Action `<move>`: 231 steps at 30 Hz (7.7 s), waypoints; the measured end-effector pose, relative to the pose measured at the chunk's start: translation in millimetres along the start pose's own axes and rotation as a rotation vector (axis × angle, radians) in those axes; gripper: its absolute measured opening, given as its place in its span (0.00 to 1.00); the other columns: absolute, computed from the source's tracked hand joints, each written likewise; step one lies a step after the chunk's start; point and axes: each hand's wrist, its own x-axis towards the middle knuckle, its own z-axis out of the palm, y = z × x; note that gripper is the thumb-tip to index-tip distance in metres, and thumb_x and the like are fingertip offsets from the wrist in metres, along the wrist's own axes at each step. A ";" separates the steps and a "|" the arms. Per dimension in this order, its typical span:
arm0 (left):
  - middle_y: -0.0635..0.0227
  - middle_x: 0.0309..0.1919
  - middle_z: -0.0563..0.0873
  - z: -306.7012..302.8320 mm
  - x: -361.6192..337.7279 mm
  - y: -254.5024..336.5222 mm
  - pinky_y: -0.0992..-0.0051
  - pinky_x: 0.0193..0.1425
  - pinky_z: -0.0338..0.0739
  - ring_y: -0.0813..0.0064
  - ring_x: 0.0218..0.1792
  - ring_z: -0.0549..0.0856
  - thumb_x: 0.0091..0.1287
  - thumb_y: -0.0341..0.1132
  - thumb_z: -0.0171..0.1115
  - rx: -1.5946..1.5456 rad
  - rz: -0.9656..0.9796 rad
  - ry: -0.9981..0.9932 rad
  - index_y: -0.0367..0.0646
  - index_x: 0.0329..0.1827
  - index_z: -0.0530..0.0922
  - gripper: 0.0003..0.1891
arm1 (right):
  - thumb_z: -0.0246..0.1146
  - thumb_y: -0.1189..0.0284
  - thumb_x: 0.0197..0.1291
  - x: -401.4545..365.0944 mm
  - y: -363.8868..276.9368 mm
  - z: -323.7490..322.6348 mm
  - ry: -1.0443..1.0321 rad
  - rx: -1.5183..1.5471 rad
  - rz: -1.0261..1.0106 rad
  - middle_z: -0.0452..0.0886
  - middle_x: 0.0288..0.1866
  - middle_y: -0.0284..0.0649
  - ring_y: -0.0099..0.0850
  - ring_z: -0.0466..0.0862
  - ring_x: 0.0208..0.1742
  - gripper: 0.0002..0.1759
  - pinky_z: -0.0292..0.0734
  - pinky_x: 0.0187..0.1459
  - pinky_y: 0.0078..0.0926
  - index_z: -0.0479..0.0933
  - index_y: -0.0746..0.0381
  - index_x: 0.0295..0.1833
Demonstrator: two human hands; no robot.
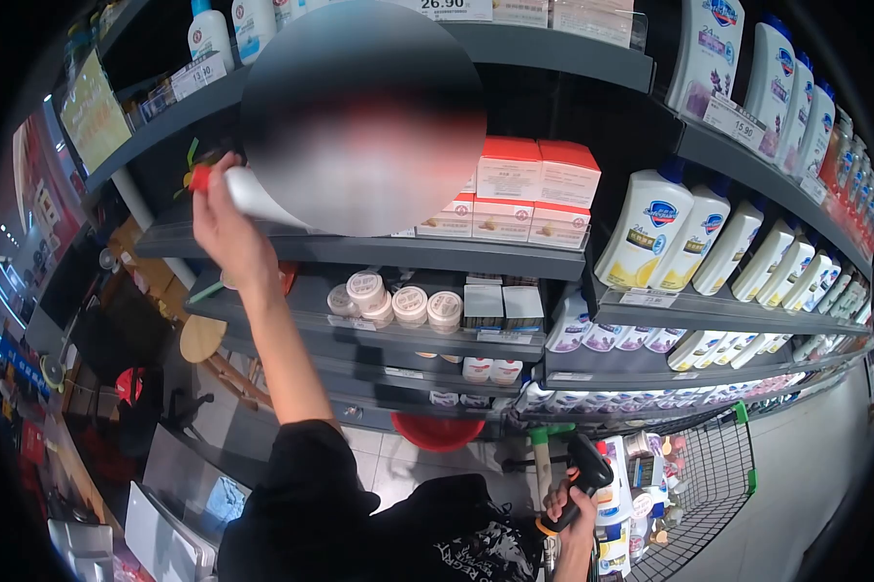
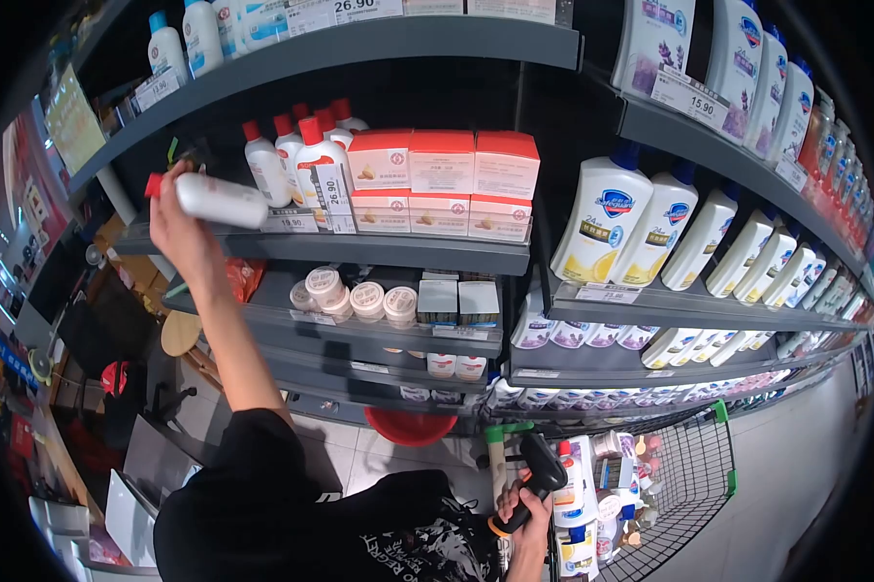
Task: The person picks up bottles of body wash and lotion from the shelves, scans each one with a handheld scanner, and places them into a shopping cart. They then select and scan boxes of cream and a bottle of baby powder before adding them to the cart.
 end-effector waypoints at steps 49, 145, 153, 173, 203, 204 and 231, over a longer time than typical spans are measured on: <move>0.64 0.45 0.84 91.1 -653.8 121.1 0.75 0.53 0.74 0.78 0.45 0.80 0.66 0.32 0.64 -0.744 -0.949 -2.311 0.36 0.50 0.75 0.13 | 0.56 0.70 0.60 -192.9 -7.6 -61.2 0.481 0.565 -1.159 0.62 0.23 0.31 0.20 0.61 0.18 0.15 0.62 0.20 0.16 0.69 0.61 0.52; 0.64 0.47 0.84 32.0 -130.4 1.7 0.79 0.49 0.77 0.80 0.46 0.83 0.73 0.46 0.54 -0.561 -1.177 -1.042 0.33 0.55 0.76 0.22 | 0.60 0.75 0.55 -20.9 1.9 2.2 0.068 0.143 -0.120 0.68 0.23 0.41 0.32 0.71 0.18 0.22 0.67 0.20 0.28 0.67 0.65 0.56; 0.52 0.53 0.83 27.2 -252.8 -18.0 0.68 0.52 0.81 0.62 0.49 0.86 0.73 0.53 0.48 -0.650 -1.762 -0.733 0.37 0.59 0.75 0.27 | 0.63 0.74 0.52 -34.0 4.0 14.0 0.065 0.058 -0.182 0.69 0.24 0.39 0.29 0.70 0.18 0.25 0.66 0.20 0.27 0.68 0.67 0.56; 0.67 0.46 0.82 87.7 -361.6 -1.1 0.79 0.53 0.72 0.81 0.48 0.79 0.70 0.46 0.57 -0.162 -1.472 -1.580 0.36 0.58 0.75 0.23 | 0.62 0.70 0.54 -104.2 -32.5 -10.8 0.037 0.281 -0.525 0.66 0.22 0.37 0.27 0.67 0.17 0.26 0.66 0.18 0.24 0.65 0.65 0.57; 0.51 0.51 0.77 79.8 -543.1 53.5 0.59 0.59 0.73 0.53 0.54 0.79 0.55 0.36 0.69 -0.517 -0.100 -2.275 0.37 0.59 0.70 0.28 | 0.56 0.66 0.60 -136.6 -8.4 -49.7 0.342 0.359 -0.743 0.62 0.22 0.31 0.21 0.61 0.17 0.21 0.61 0.17 0.17 0.67 0.61 0.58; 0.52 0.51 0.77 76.5 -533.1 47.8 0.59 0.59 0.73 0.54 0.54 0.79 0.57 0.35 0.68 -0.538 -0.186 -2.210 0.38 0.59 0.70 0.27 | 0.56 0.66 0.60 -134.0 -6.2 -49.0 0.317 0.346 -0.718 0.62 0.22 0.31 0.21 0.61 0.16 0.21 0.61 0.17 0.17 0.67 0.61 0.58; 0.57 0.51 0.79 157.4 -82.1 -15.2 0.72 0.59 0.70 0.62 0.53 0.79 0.66 0.40 0.59 0.404 0.230 -0.991 0.40 0.56 0.77 0.19 | 0.61 0.71 0.55 -37.5 -16.4 -10.2 -0.008 0.213 -0.233 0.66 0.23 0.39 0.28 0.68 0.17 0.25 0.66 0.19 0.26 0.65 0.64 0.58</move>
